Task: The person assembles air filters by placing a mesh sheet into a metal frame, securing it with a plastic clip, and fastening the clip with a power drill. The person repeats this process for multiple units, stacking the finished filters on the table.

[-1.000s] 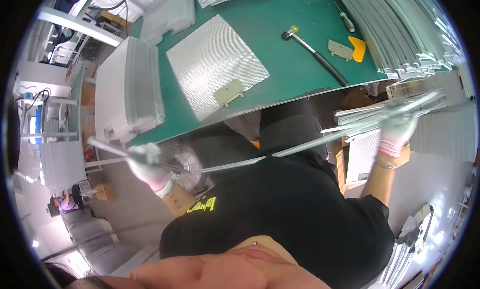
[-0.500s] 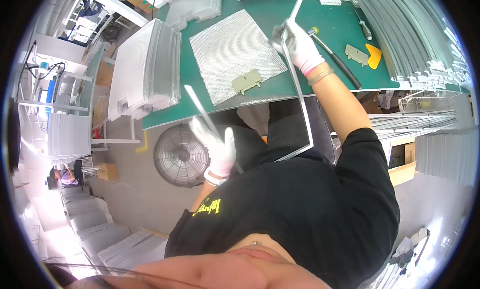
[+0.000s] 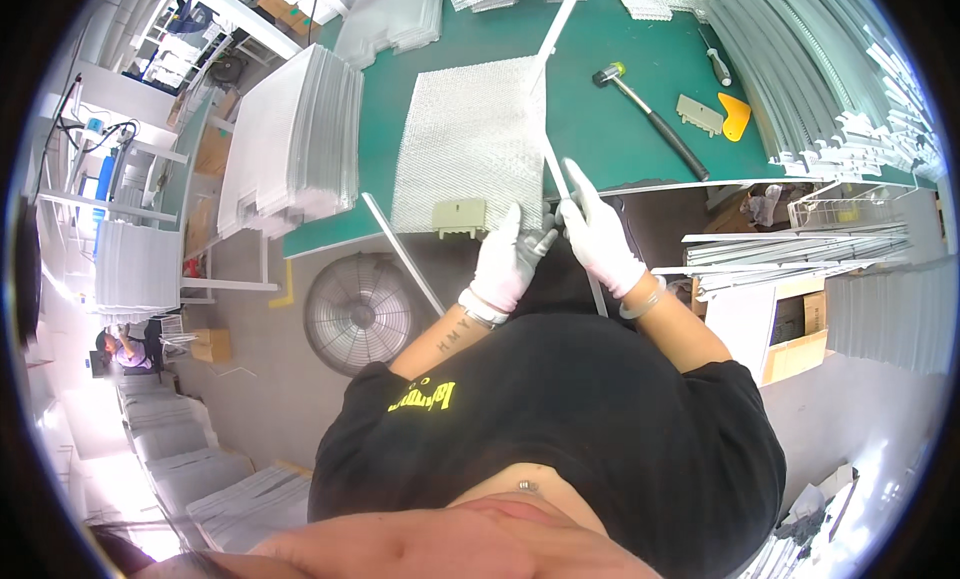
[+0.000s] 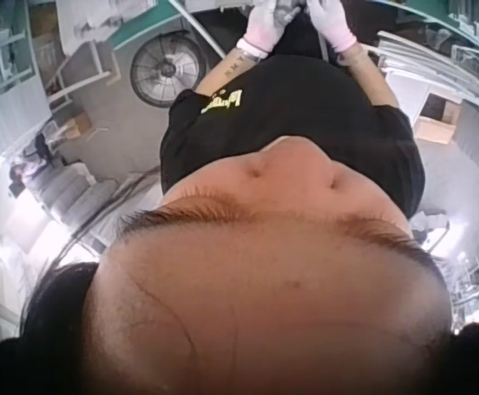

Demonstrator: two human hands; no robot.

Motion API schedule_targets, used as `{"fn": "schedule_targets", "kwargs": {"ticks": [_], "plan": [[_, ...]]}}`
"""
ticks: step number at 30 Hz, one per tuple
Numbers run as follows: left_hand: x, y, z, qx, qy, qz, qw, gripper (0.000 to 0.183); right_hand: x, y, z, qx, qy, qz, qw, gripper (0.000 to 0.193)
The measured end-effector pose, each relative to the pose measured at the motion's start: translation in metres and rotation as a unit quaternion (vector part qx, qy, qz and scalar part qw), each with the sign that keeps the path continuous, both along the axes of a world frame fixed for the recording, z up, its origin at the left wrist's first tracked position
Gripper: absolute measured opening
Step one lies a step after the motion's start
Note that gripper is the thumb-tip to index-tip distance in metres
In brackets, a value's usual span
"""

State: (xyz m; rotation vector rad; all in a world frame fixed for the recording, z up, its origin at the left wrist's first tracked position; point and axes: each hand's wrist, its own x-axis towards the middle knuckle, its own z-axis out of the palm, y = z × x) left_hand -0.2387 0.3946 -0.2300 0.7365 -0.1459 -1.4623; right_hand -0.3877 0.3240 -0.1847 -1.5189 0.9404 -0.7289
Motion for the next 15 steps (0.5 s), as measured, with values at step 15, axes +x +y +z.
{"fn": "schedule_targets", "kwargs": {"ticks": [15], "plan": [[0.035, -0.127, 0.009, -0.101, 0.040, 0.096, 0.989, 0.024, 0.012, -0.006, -0.013, 0.197, -0.243, 0.046, 0.949, 0.052]]}}
